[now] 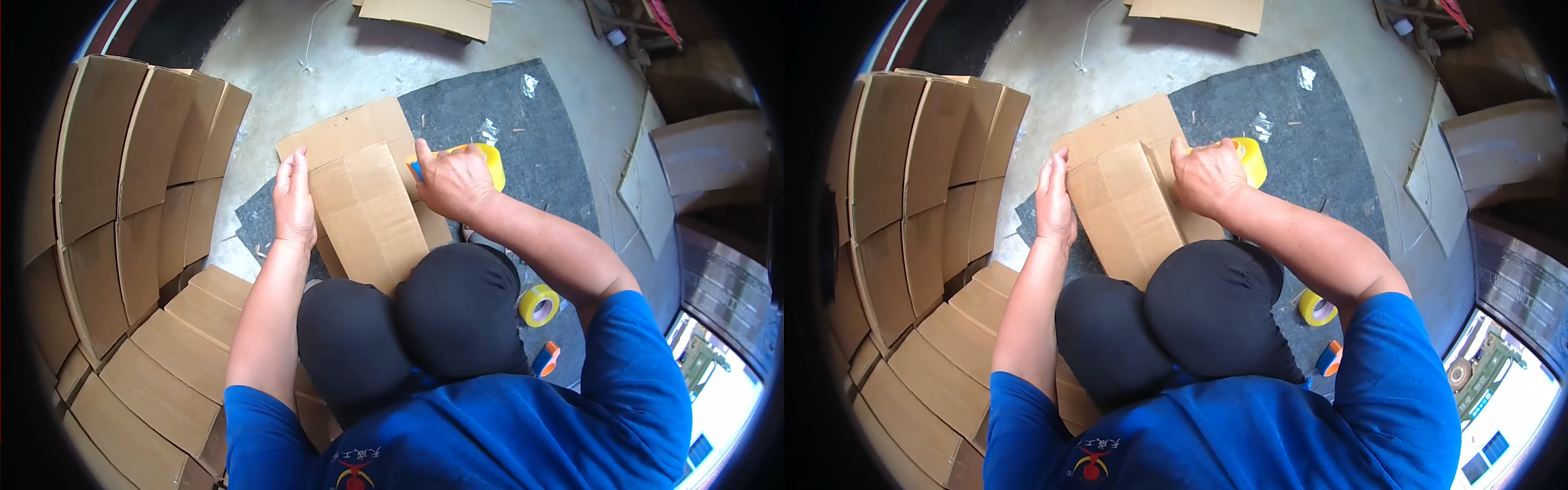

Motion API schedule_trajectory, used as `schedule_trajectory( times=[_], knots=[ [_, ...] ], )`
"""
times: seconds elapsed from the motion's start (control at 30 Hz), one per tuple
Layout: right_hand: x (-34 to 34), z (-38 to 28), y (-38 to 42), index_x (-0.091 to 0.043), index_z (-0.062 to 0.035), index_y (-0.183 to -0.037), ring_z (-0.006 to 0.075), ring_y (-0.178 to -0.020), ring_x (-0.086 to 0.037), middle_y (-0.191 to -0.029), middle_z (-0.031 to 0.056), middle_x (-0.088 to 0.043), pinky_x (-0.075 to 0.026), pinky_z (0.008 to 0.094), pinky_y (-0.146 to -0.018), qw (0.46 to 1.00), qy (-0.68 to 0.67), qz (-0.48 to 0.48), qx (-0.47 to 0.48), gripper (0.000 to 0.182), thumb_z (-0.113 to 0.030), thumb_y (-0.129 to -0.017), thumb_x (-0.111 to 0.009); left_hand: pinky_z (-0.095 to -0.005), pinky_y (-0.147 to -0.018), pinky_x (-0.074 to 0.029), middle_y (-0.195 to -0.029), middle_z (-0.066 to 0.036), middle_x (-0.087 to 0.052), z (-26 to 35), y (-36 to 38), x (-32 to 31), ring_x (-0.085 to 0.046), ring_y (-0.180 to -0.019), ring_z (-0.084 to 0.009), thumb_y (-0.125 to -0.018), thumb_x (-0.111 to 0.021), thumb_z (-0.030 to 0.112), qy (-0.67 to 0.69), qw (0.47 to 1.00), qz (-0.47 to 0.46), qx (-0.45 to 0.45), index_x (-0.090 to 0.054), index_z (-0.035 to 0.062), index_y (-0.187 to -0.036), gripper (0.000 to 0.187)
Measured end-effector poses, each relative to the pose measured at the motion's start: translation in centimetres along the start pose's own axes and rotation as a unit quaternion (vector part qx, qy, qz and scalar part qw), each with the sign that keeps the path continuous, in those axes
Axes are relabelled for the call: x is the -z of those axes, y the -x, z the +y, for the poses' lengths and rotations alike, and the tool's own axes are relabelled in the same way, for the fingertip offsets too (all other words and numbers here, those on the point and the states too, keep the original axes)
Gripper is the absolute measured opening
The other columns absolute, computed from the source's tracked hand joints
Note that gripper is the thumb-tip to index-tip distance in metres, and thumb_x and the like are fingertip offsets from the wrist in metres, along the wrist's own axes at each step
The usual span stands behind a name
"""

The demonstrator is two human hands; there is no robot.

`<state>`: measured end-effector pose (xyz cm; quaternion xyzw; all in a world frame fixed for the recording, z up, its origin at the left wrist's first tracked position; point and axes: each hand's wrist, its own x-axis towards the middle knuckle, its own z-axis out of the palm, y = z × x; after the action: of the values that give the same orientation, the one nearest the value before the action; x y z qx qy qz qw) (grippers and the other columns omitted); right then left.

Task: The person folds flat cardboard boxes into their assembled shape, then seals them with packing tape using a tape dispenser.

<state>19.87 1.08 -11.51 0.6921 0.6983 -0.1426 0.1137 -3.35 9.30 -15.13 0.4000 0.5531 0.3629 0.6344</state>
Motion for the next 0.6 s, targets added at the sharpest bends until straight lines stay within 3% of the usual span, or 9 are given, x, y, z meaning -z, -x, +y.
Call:
schedule_trajectory(
  times=[0.1,0.13,0.2,0.3,0.33,0.37,0.4,0.47,0.6],
  knots=[
    [0.4,-1.2,0.0,-0.036,-0.0003,-0.145,0.0285,-0.076,-0.069,-0.083,0.0132,-0.07,-0.046,0.0428,-0.074,0.996,0.038,-0.029,0.07,0.063,-0.018,-0.087,-0.052,-0.0404,-0.104,-0.043,-0.137,-0.014,-0.052,-1.0,0.6,-0.3,-0.052,-0.125,-0.0271,-0.102,-0.031,0.06,0.096,0.97,0.02,0.224,-0.035,0.0034,-0.145,0.071],
    [-0.6,-1.6,-0.5,-0.029,0.0006,-0.15,0.0273,-0.076,-0.069,-0.085,0.0126,-0.07,-0.046,0.0431,-0.075,0.993,0.058,-0.04,0.095,0.066,-0.017,-0.09,-0.049,-0.0404,-0.104,-0.043,-0.137,-0.014,-0.052,-1.4,0.2,-0.1,-0.052,-0.125,-0.0271,-0.102,-0.031,0.06,0.096,0.97,0.023,0.221,-0.035,0.0034,-0.145,0.071],
    [-2.3,-1.6,-1.2,-0.027,0.0011,-0.15,0.0267,-0.078,-0.069,-0.086,0.0125,-0.07,-0.046,0.0431,-0.075,0.991,0.066,-0.049,0.103,0.066,-0.016,-0.09,-0.049,-0.0419,-0.102,-0.045,-0.137,-0.014,-0.052,-3.4,-0.3,0.9,-0.052,-0.126,-0.0281,-0.102,-0.032,0.058,0.232,0.926,-0.067,0.29,-0.04,0.0043,-0.143,0.068],
    [-4.8,-1.6,-2.1,-0.039,0.0019,-0.143,0.0263,-0.086,-0.07,-0.094,0.0134,-0.071,-0.046,0.0435,-0.078,0.987,0.07,-0.101,0.1,0.055,-0.016,-0.091,-0.048,-0.0441,-0.104,-0.044,-0.14,-0.015,-0.052,-5.6,-0.1,1.1,-0.051,-0.128,-0.0295,-0.1,-0.041,0.047,0.079,0.929,-0.014,0.36,-0.049,0.0049,-0.139,0.058],
    [-5.4,-1.8,-2.0,-0.048,0.0014,-0.137,0.0268,-0.088,-0.07,-0.097,0.0137,-0.071,-0.046,0.0438,-0.08,0.986,0.063,-0.13,0.085,0.049,-0.015,-0.091,-0.049,-0.0439,-0.105,-0.042,-0.141,-0.016,-0.052,-7.0,-0.1,2.3,-0.051,-0.128,-0.0288,-0.1,-0.043,0.043,-0.065,0.944,-0.035,0.322,-0.047,0.0054,-0.142,0.056],
    [-5.0,-1.6,-1.8,-0.067,-0.0034,-0.113,0.029,-0.093,-0.07,-0.102,0.0131,-0.072,-0.047,0.0453,-0.082,0.987,0.07,-0.128,0.069,0.032,-0.019,-0.089,-0.053,-0.0438,-0.105,-0.041,-0.142,-0.018,-0.052,-9.2,-0.3,3.9,-0.051,-0.129,-0.028,-0.1,-0.045,0.04,-0.207,0.935,-0.057,0.28,-0.045,0.0059,-0.144,0.056],
    [-4.2,-1.1,-1.4,-0.07,-0.0056,-0.104,0.0292,-0.093,-0.07,-0.1,0.0127,-0.073,-0.047,0.0459,-0.083,0.991,0.037,-0.122,0.027,0.028,-0.022,-0.088,-0.054,-0.0405,-0.109,-0.039,-0.145,-0.02,-0.047,-16.0,-3.2,7.9,-0.042,-0.137,-0.0315,-0.097,-0.053,0.033,-0.38,0.885,-0.009,0.267,-0.042,0.0028,-0.144,0.057],
    [-2.8,1.0,-1.0,-0.075,-0.0085,-0.091,0.0299,-0.09,-0.071,-0.092,0.0139,-0.074,-0.051,0.0453,-0.083,0.992,-0.034,-0.094,-0.078,0.032,-0.035,-0.086,-0.057,-0.0396,-0.111,-0.037,-0.147,-0.021,-0.043,-4.9,0.2,3.7,-0.041,-0.138,-0.0328,-0.093,-0.06,0.026,-0.313,0.915,0.06,0.248,-0.041,0.0035,-0.145,0.059],
    [2.9,6.5,1.9,-0.075,-0.0032,-0.083,0.0321,-0.082,-0.072,-0.082,0.0187,-0.072,-0.056,0.0431,-0.075,0.968,-0.142,-0.012,-0.207,0.055,-0.058,-0.076,-0.069,-0.0373,-0.105,-0.042,-0.141,-0.02,-0.048,0.6,1.1,3.8,-0.049,-0.128,-0.0289,-0.092,-0.062,0.023,-0.305,0.945,0.111,0.039,-0.046,0.001,-0.141,0.055]
  ],
)
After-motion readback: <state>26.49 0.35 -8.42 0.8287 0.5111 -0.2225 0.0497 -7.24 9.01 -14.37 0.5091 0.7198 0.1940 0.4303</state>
